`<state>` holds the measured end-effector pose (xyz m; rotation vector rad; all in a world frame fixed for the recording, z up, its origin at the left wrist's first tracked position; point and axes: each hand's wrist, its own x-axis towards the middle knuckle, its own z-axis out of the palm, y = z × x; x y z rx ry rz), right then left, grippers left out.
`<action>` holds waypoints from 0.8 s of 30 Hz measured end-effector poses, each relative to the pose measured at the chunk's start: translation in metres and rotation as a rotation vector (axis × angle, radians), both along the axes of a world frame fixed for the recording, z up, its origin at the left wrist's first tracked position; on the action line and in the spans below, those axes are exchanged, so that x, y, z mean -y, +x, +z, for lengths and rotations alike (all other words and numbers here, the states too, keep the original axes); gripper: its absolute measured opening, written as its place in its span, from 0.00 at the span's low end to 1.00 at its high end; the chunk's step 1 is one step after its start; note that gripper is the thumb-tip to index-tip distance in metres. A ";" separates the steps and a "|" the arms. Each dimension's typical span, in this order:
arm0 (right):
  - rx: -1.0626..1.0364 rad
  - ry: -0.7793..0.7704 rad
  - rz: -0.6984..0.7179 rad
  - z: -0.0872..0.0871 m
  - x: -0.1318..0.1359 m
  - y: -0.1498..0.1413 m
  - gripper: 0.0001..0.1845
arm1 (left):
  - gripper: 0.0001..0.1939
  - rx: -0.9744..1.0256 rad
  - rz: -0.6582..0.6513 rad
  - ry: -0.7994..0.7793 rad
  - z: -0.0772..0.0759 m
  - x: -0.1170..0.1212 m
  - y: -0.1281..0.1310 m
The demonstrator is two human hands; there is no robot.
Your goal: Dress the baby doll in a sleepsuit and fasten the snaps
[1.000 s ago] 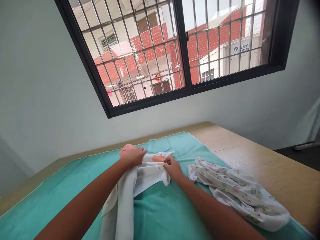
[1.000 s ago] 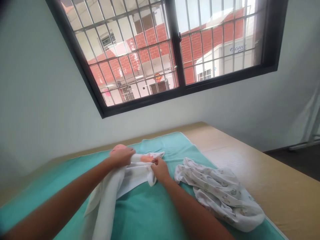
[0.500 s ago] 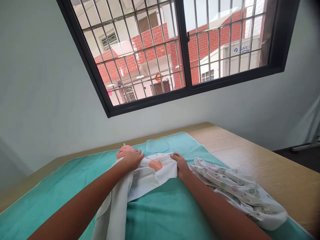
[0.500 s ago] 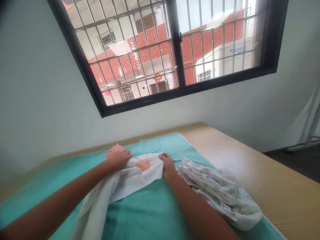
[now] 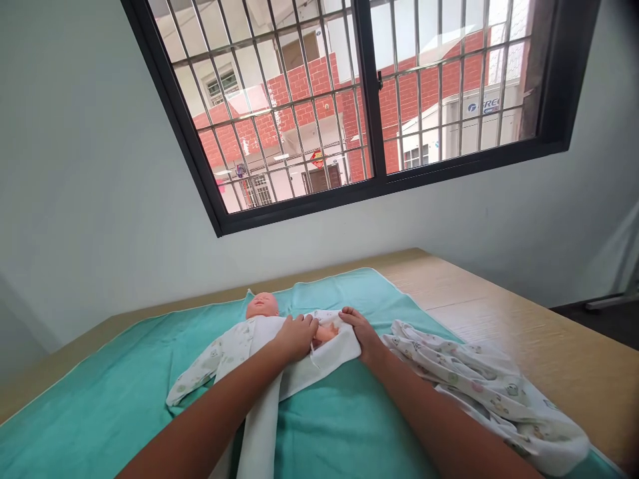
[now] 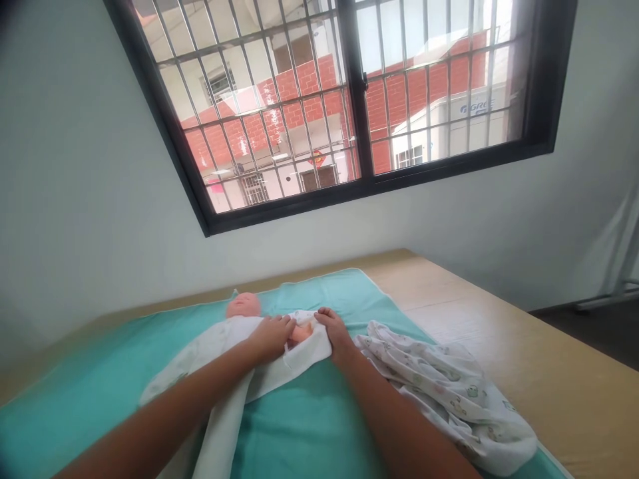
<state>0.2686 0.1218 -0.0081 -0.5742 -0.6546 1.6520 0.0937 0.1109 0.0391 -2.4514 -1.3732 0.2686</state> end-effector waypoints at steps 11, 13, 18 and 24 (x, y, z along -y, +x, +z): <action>-0.015 0.055 -0.061 0.024 0.003 -0.003 0.23 | 0.12 -0.100 0.098 0.032 0.000 0.000 0.000; -0.009 0.106 0.016 0.027 0.010 -0.013 0.22 | 0.13 -0.102 0.129 0.043 -0.002 -0.002 0.004; 0.007 0.143 0.012 0.030 0.010 -0.014 0.20 | 0.15 -0.083 0.078 0.093 -0.007 0.002 0.004; 0.042 0.063 -0.077 0.022 -0.003 0.005 0.23 | 0.20 -0.014 -0.334 0.122 -0.002 0.009 -0.008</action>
